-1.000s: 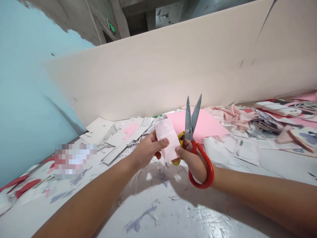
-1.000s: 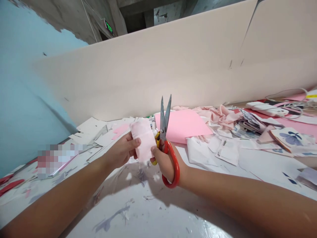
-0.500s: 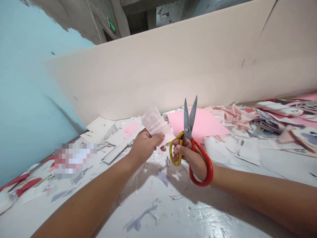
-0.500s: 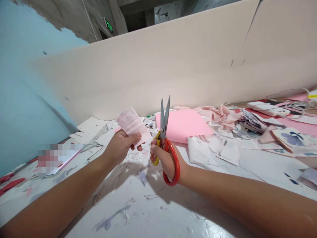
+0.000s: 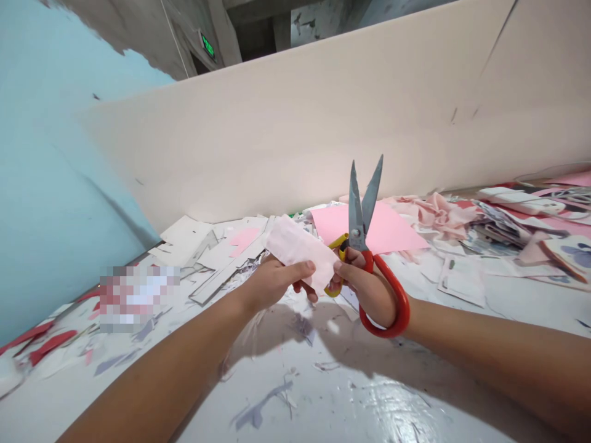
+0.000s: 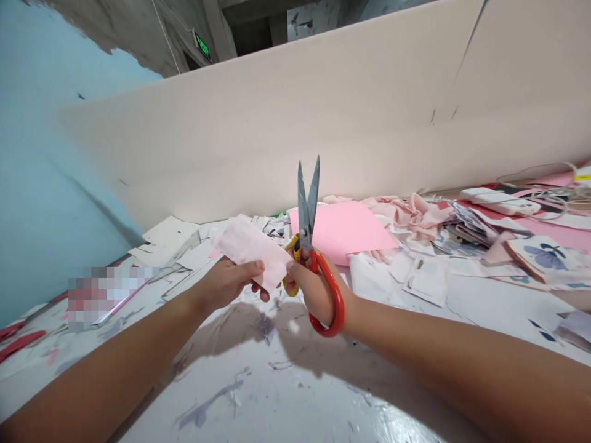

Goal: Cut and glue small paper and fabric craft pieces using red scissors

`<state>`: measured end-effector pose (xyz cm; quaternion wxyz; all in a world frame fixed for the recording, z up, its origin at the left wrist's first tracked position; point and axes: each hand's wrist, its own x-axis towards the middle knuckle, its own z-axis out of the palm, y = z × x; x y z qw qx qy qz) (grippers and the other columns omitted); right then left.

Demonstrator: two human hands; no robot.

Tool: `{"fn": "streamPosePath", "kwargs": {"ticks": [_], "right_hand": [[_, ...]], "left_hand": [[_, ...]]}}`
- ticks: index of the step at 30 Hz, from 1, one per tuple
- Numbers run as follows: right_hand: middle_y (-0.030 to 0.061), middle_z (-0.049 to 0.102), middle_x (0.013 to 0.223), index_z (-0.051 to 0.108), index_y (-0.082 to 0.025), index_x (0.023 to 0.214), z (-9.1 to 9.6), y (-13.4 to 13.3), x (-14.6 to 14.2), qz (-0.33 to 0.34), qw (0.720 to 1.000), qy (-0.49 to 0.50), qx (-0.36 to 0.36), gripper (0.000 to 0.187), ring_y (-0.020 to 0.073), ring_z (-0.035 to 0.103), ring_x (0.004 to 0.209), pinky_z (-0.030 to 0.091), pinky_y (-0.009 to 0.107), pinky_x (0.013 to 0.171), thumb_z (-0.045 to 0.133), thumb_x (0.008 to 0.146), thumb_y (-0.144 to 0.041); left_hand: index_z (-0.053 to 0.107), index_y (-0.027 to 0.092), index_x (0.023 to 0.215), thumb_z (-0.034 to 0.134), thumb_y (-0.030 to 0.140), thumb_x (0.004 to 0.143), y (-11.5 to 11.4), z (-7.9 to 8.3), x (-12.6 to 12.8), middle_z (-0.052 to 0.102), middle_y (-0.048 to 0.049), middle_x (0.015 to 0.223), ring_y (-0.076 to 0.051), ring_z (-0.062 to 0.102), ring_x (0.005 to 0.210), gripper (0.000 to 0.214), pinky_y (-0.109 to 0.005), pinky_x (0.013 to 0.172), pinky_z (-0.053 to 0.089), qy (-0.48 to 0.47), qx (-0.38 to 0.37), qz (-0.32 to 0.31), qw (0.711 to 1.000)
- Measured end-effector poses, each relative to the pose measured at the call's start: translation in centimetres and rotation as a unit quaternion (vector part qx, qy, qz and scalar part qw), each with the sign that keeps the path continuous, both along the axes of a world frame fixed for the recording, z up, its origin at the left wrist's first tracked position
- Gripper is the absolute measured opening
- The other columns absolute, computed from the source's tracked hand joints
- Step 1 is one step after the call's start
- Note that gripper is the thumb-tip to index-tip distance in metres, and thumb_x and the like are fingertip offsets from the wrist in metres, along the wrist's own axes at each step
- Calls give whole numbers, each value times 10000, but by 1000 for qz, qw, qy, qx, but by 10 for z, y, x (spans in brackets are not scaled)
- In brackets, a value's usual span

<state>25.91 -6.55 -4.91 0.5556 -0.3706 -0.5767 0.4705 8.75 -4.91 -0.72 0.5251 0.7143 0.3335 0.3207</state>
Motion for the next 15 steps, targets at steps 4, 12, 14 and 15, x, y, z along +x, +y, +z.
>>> {"fn": "streamPosePath", "kwargs": {"ticks": [4,12,14,15], "right_hand": [[-34,478,582,478,-193,714,4,-1,1,6,999,-9,54,112,129,483,557,408,278,572,499,775,-285],[50,497,873,461,-193,864,5,-15,-4,92,990,-109,16,420,207,504,809,437,384,722,511,723,-585],[61,496,887,458,-192,872,6,-20,-6,105,984,-140,37,462,216,494,831,431,396,740,469,726,-630],[62,496,883,453,-193,868,5,-22,-7,108,982,-147,43,481,214,491,821,432,394,730,435,732,-654]], "left_hand": [[654,126,673,508,410,782,2,1,-1,645,-49,549,-138,581,537,337,-251,543,397,41,19,63,997],[682,141,746,415,510,812,2,-3,1,698,-62,667,-148,587,622,460,-261,607,410,-10,87,246,965],[687,148,754,397,507,822,-1,-3,3,701,-53,683,-146,592,631,467,-260,619,411,-17,91,243,966],[689,152,755,392,505,826,-4,-3,3,700,-46,681,-145,593,634,466,-259,625,411,-17,94,241,966]]}}
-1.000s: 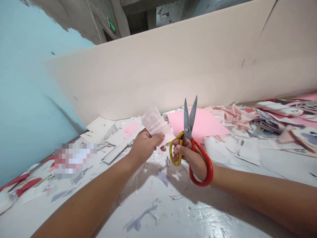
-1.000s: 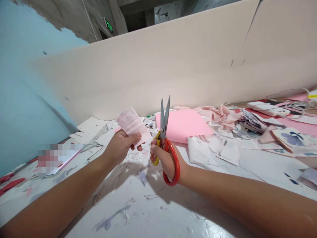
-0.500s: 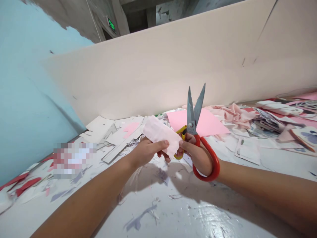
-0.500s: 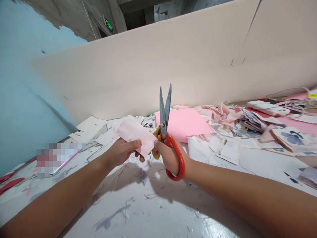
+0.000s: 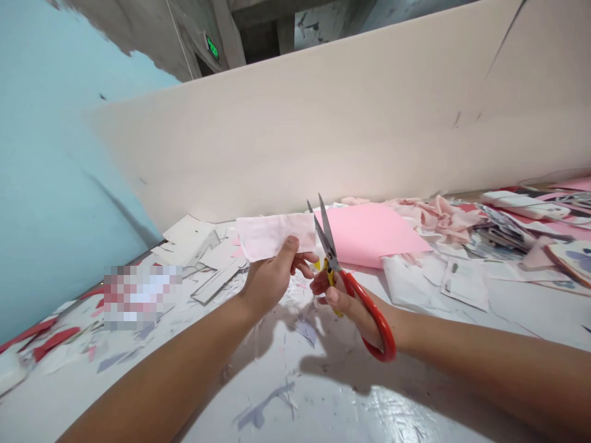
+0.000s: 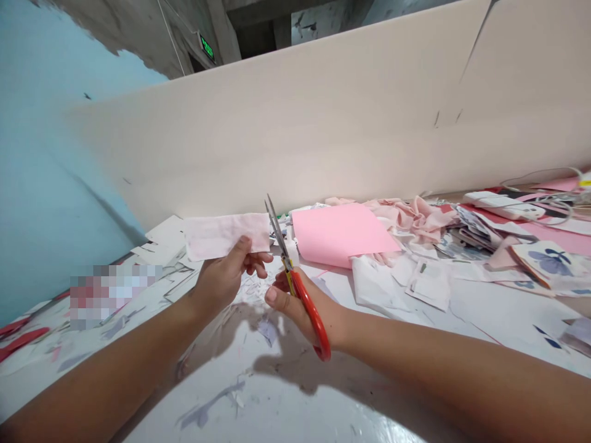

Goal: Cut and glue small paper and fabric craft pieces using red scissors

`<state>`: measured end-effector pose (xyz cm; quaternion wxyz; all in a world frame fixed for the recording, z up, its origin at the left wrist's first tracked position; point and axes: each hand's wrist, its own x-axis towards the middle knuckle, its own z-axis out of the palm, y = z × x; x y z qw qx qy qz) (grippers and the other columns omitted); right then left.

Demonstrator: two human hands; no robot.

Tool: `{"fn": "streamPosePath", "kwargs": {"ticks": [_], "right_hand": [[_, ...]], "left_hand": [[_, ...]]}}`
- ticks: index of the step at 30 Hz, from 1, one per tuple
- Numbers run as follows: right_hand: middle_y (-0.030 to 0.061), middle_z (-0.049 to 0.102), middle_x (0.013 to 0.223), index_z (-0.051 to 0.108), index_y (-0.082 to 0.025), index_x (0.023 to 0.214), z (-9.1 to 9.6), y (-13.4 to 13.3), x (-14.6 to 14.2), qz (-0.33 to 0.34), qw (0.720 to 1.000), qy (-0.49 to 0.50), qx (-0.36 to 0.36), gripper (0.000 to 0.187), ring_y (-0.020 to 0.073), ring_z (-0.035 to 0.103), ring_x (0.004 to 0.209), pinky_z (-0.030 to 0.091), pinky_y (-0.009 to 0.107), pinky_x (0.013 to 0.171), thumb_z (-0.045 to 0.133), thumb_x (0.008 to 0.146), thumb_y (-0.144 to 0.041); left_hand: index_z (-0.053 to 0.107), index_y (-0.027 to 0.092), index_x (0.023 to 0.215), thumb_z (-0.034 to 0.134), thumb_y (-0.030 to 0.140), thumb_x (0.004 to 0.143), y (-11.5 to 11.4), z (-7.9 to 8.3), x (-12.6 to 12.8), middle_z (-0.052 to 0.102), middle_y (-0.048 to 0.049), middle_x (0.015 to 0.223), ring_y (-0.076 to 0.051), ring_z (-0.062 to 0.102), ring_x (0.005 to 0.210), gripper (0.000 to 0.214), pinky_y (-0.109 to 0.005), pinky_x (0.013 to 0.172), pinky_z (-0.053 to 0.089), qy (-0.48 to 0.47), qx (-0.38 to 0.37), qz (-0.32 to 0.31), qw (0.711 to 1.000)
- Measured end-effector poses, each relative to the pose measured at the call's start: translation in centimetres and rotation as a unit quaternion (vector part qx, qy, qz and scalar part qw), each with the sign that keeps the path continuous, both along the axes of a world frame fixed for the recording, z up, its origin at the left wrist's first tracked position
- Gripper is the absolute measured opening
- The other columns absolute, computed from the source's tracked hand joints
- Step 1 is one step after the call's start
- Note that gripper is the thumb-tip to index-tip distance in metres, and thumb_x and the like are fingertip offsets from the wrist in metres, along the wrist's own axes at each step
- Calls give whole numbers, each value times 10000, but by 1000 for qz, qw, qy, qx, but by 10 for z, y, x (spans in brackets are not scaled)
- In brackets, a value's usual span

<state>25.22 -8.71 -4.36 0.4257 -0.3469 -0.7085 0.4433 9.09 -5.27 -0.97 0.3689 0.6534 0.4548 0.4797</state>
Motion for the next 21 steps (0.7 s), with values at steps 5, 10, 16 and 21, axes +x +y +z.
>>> {"fn": "streamPosePath", "kwargs": {"ticks": [5,10,16,21], "right_hand": [[14,454,721,416,-202,791,-5,-6,-4,-1,1000,-1,1,489,148,443,617,422,334,596,239,811,-657],[-2,433,639,415,-202,752,-8,-8,-6,-20,1000,-9,13,461,139,430,572,400,301,552,207,853,-601],[-6,434,638,431,-205,817,-8,-9,-8,-23,999,-17,15,477,141,425,574,389,290,539,191,845,-617],[-7,427,642,414,-203,794,-10,-9,-8,-34,999,-30,21,496,137,425,567,384,287,539,177,834,-637]], "left_hand": [[693,165,774,374,515,834,-11,1,5,680,-23,619,-140,587,643,477,-249,645,413,22,15,2,1000],[688,176,784,356,511,844,-20,2,10,646,-7,568,-123,575,609,476,-234,658,425,35,47,-15,998],[680,172,767,389,480,842,-26,4,13,595,-2,546,-114,554,569,431,-226,621,445,32,40,-20,998],[676,184,769,411,468,837,-28,4,13,566,5,533,-112,544,558,395,-221,618,462,26,34,-31,999]]}}
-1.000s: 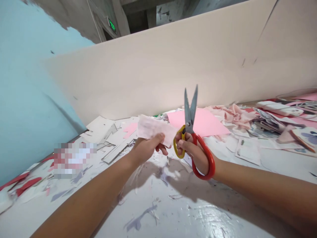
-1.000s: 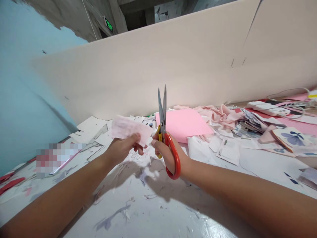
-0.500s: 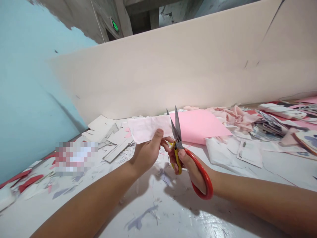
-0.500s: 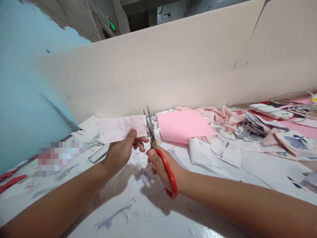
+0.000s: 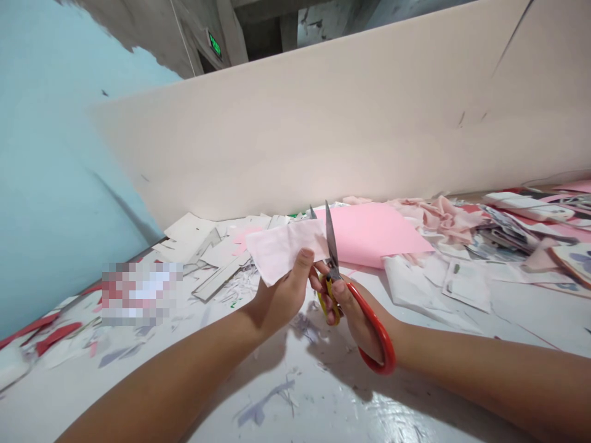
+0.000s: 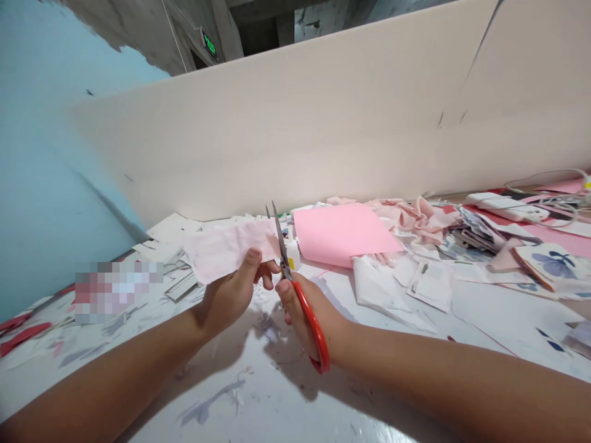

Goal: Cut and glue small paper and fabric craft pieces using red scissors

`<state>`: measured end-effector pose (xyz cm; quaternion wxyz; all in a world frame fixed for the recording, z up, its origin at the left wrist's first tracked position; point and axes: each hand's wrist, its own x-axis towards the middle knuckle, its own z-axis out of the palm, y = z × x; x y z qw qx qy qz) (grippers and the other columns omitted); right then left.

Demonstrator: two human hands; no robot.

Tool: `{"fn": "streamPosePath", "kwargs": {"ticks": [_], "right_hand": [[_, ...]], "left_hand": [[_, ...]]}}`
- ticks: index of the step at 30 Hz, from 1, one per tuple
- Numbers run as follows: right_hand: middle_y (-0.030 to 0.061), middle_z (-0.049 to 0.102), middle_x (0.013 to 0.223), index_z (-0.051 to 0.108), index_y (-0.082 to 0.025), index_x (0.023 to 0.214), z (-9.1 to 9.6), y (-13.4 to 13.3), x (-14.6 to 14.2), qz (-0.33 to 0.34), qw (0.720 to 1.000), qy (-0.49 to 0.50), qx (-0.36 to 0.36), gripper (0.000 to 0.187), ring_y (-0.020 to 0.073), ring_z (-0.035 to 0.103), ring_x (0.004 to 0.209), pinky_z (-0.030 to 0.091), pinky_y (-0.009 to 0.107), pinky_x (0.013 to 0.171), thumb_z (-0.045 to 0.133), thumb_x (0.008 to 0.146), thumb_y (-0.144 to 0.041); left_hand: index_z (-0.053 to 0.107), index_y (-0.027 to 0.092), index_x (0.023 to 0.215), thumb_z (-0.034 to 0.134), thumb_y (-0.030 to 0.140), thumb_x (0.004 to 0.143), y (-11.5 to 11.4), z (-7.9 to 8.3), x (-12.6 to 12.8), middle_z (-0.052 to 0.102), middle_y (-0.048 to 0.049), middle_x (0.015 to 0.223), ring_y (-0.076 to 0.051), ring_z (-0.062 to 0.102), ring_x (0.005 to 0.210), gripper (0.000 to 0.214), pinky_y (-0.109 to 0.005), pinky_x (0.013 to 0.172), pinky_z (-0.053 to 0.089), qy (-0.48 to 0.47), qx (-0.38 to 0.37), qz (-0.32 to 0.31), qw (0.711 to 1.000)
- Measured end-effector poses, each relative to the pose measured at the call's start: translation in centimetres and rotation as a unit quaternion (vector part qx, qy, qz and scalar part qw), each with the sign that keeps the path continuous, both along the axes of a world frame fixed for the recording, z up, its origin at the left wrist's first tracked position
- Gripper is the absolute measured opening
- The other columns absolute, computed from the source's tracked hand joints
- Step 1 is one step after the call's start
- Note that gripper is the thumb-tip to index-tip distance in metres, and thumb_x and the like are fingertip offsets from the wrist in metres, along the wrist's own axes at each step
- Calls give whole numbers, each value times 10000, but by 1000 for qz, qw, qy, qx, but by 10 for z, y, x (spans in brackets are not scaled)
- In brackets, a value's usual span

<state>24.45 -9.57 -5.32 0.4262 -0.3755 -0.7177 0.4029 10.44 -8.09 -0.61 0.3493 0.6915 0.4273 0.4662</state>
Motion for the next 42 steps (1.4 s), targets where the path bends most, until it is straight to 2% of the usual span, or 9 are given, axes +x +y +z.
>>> {"fn": "streamPosePath", "kwargs": {"ticks": [11,18,26,35,42], "right_hand": [[-3,442,611,413,-198,759,-7,4,0,-16,1000,-16,-2,514,146,451,554,388,294,538,147,839,-631],[-12,432,618,437,-203,830,-8,4,0,1,1000,-5,11,485,142,437,542,382,284,514,172,851,-609],[-1,448,546,438,-198,654,-12,7,-1,-16,999,-15,39,492,140,440,517,364,277,475,200,868,-572],[-29,409,525,432,-203,726,-13,10,-2,-4,1000,-5,29,439,127,418,473,347,265,455,225,870,-562],[-35,396,487,384,-206,651,-16,13,-3,-10,1000,-10,22,482,115,404,437,336,255,431,208,850,-607]], "left_hand": [[661,178,785,375,583,795,0,-1,1,570,0,568,-114,556,561,495,-230,589,478,-8,-28,-19,999],[660,177,773,364,582,800,1,-3,2,580,-8,586,-121,562,577,503,-242,598,473,3,-27,-9,1000],[667,166,767,350,578,808,3,-4,0,580,-13,584,-121,560,585,521,-245,620,465,5,1,-19,1000],[676,172,761,391,503,832,6,-6,-2,575,-5,570,-116,541,600,443,-234,659,444,4,19,-31,999],[676,178,764,368,521,833,7,-6,-2,567,-6,553,-120,539,593,466,-243,659,448,2,33,-30,999]]}}
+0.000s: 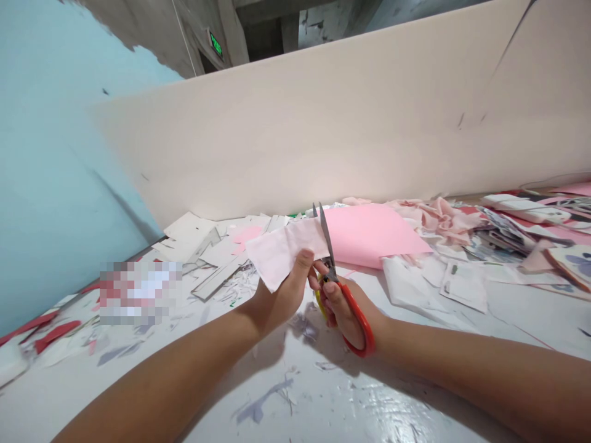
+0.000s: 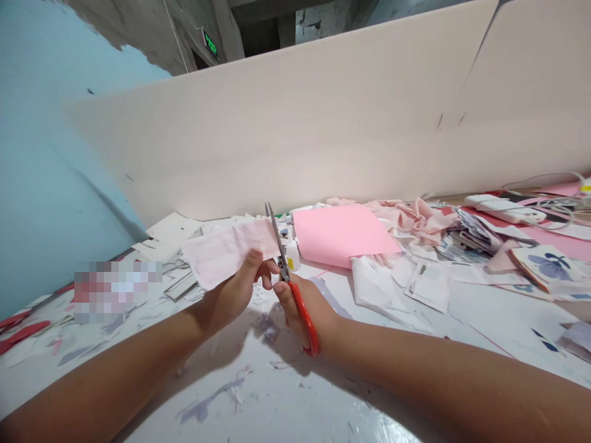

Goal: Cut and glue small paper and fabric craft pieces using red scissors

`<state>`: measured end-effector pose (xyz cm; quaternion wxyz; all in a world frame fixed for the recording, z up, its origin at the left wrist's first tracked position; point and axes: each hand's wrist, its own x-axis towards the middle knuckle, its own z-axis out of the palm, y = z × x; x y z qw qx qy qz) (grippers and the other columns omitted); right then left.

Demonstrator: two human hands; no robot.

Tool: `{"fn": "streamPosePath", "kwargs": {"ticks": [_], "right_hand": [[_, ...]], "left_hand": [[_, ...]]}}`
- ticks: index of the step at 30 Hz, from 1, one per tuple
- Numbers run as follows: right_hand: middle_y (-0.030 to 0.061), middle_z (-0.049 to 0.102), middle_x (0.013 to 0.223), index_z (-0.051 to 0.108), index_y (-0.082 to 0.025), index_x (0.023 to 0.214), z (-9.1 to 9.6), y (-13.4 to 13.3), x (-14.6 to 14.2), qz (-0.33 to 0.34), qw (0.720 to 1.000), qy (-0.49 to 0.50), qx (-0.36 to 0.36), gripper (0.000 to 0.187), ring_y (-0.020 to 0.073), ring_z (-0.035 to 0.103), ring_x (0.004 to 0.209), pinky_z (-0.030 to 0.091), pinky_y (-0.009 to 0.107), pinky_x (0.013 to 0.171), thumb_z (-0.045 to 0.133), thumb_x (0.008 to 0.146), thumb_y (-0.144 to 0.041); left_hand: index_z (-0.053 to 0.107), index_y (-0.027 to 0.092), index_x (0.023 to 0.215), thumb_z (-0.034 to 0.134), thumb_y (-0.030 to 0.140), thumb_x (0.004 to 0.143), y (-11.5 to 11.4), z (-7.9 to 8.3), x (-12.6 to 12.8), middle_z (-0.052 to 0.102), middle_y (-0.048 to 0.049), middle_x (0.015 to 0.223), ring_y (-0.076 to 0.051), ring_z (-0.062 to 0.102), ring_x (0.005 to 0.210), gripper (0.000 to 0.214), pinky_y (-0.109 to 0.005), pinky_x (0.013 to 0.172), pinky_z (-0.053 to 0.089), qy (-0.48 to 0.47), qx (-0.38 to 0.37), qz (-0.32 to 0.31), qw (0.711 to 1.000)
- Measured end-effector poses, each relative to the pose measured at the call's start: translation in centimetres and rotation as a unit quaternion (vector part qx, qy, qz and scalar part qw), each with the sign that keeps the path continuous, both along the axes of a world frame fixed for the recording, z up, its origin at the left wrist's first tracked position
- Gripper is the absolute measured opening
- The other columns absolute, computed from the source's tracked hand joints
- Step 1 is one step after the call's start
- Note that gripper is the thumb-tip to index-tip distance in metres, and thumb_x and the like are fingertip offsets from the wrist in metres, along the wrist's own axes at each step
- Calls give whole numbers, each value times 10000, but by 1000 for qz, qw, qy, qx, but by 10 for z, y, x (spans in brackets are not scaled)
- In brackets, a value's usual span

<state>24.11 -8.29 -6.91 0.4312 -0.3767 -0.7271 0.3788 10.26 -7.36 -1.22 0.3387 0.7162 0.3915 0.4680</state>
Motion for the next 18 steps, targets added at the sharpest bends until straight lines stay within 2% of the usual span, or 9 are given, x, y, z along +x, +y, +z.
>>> {"fn": "streamPosePath", "kwargs": {"ticks": [6,18], "right_hand": [[-20,416,452,394,-203,595,1,2,-1,-13,999,-31,29,524,116,398,421,313,258,426,168,864,-592],[-24,413,417,379,-212,541,8,2,-2,-23,999,-43,23,525,119,405,403,311,258,428,206,860,-591]], "left_hand": [[672,176,773,329,555,831,1,1,0,581,-12,562,-121,543,581,515,-255,661,451,22,20,13,999],[668,174,750,332,543,835,0,4,0,556,-5,544,-124,529,583,507,-253,646,432,2,7,16,1000]]}}
